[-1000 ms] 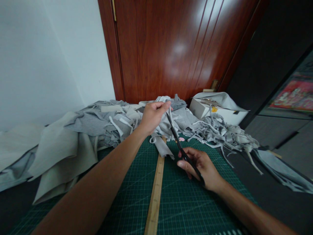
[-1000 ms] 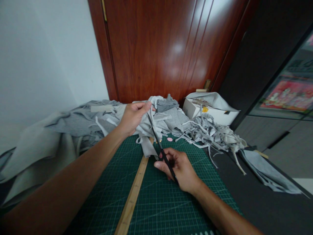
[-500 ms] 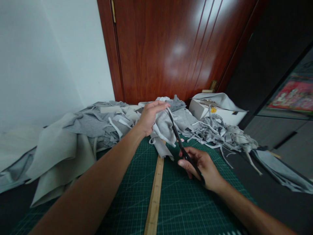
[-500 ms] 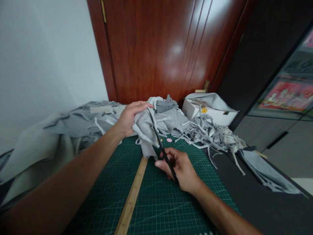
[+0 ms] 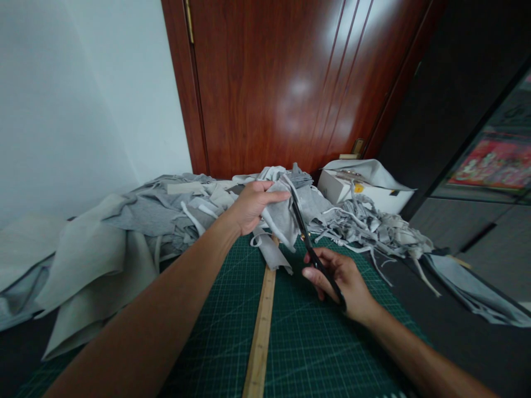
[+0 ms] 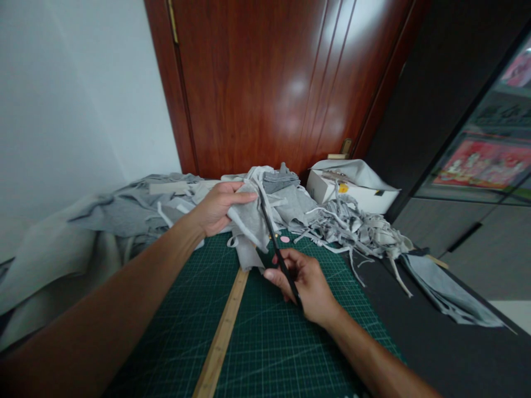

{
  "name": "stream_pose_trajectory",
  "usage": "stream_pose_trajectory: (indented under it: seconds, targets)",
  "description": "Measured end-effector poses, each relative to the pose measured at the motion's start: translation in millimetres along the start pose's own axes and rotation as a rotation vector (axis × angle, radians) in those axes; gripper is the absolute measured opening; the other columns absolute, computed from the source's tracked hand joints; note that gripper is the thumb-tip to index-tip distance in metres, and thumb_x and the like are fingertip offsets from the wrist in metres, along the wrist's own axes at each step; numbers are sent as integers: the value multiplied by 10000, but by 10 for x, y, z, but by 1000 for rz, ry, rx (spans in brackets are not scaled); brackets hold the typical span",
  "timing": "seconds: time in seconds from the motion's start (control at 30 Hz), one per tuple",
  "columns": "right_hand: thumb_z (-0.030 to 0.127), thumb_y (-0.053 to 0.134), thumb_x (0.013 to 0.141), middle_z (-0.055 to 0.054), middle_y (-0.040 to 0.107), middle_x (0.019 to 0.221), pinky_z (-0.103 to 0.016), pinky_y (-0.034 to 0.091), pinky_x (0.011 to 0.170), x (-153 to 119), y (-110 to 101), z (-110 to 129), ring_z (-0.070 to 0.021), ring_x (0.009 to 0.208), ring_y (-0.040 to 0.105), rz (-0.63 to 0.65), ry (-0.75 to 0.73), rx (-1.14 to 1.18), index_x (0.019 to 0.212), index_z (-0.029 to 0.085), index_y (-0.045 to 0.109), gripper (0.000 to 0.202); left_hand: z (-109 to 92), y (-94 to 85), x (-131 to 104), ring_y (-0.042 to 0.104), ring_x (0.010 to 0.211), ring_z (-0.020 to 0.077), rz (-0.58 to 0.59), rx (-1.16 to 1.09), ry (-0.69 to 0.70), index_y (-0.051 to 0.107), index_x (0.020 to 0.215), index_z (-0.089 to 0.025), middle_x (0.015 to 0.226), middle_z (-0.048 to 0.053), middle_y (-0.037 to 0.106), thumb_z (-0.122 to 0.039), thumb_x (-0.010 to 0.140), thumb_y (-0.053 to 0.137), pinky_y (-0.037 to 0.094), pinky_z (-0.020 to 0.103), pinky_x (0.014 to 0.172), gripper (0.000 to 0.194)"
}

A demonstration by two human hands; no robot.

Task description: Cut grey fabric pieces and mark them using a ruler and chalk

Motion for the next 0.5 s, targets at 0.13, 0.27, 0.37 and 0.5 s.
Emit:
stream_pose_trajectory:
  seconds: [0.13,0.27,0.37,0.5]
  targets:
    - [561,823,848,80,517,591,-218,375,414,2,7,-8,-94,433,464,9,2,15,964,188,634,434,35,-37,6,693,622,160,-19,20,-32,753,729,-169,745,58,760,-214,632,908,562,302,604,189]
    - [538,879,798,77,528,600,-212,373,413,14,-2,-37,-91,438,465,29,17,47,947,186,632,455,62,-84,11,686,593,147,-25,40,-76,760,731,-154,726,59,758,-175,629,890,549,285,588,166]
    - [534,924,743,62,558,634,-219,399,422,24,-22,-70,-100,464,484,51,14,68,947,186,637,495,70,-99,5,696,588,150,-18,59,-122,764,763,-130,727,74,763,-156,638,871,558,285,596,167]
    - [553,926,736,45,579,679,-226,414,439,29,-42,-110,-105,498,489,70,10,75,966,185,638,521,72,-110,-13,717,609,158,-15,91,-175,748,779,-113,744,83,771,-133,632,861,576,279,614,186]
Point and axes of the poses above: each hand's wrist, its own x-axis towards the middle knuckle, its own y-axis out of the palm, z = x × y, the point moved 6 cm from there along x, towards the middle knuckle
